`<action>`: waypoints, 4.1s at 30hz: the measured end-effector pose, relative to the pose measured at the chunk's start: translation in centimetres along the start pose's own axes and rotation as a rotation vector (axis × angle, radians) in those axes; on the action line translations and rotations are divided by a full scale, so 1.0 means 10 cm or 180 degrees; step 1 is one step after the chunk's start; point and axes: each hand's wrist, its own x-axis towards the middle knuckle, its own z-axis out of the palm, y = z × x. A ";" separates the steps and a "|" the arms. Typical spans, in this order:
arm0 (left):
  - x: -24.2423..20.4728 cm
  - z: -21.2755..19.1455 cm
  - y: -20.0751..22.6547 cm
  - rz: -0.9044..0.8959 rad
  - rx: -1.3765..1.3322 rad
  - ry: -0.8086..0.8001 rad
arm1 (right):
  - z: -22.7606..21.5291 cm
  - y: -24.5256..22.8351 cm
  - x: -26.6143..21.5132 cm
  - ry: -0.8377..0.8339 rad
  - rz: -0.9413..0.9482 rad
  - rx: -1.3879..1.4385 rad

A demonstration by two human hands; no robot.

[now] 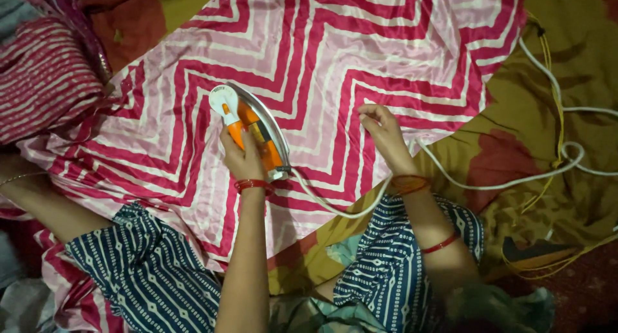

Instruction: The recorder is ironing a pink and white zigzag patterned cloth on the floor.

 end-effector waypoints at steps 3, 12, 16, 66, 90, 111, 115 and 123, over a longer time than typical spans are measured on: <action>0.07 0.04 0.07 0.0014 0.0028 -0.0056 | 0.02 0.02 0.00 0.0018 0.0136 0.0123; 0.65 0.27 0.05 0.0163 -0.0163 0.0070 | -0.01 0.25 0.08 -0.0035 0.0035 0.0293; 0.89 0.35 0.04 0.0247 0.0105 0.0075 | -0.05 0.35 0.10 -0.0136 -0.0042 0.0414; 1.30 0.10 -0.04 0.0828 0.0697 0.0227 | 0.00 0.18 0.10 -0.0120 -0.0060 -0.0114; 0.31 -0.31 -0.16 -0.0061 0.0172 0.0277 | 0.01 -0.02 -0.02 -0.0182 -0.0214 -0.0197; 1.15 -0.20 -0.11 0.0412 -0.0138 0.0343 | 0.01 -0.02 0.02 -0.0314 -0.0046 -0.0143; 0.89 -0.34 -0.32 0.0601 0.0310 0.0479 | 0.02 -0.08 0.02 -0.0314 -0.0130 -0.0183; 0.14 -0.50 -0.38 0.1038 0.0725 0.0569 | 0.02 -0.03 0.02 -0.0163 -0.0077 -0.0424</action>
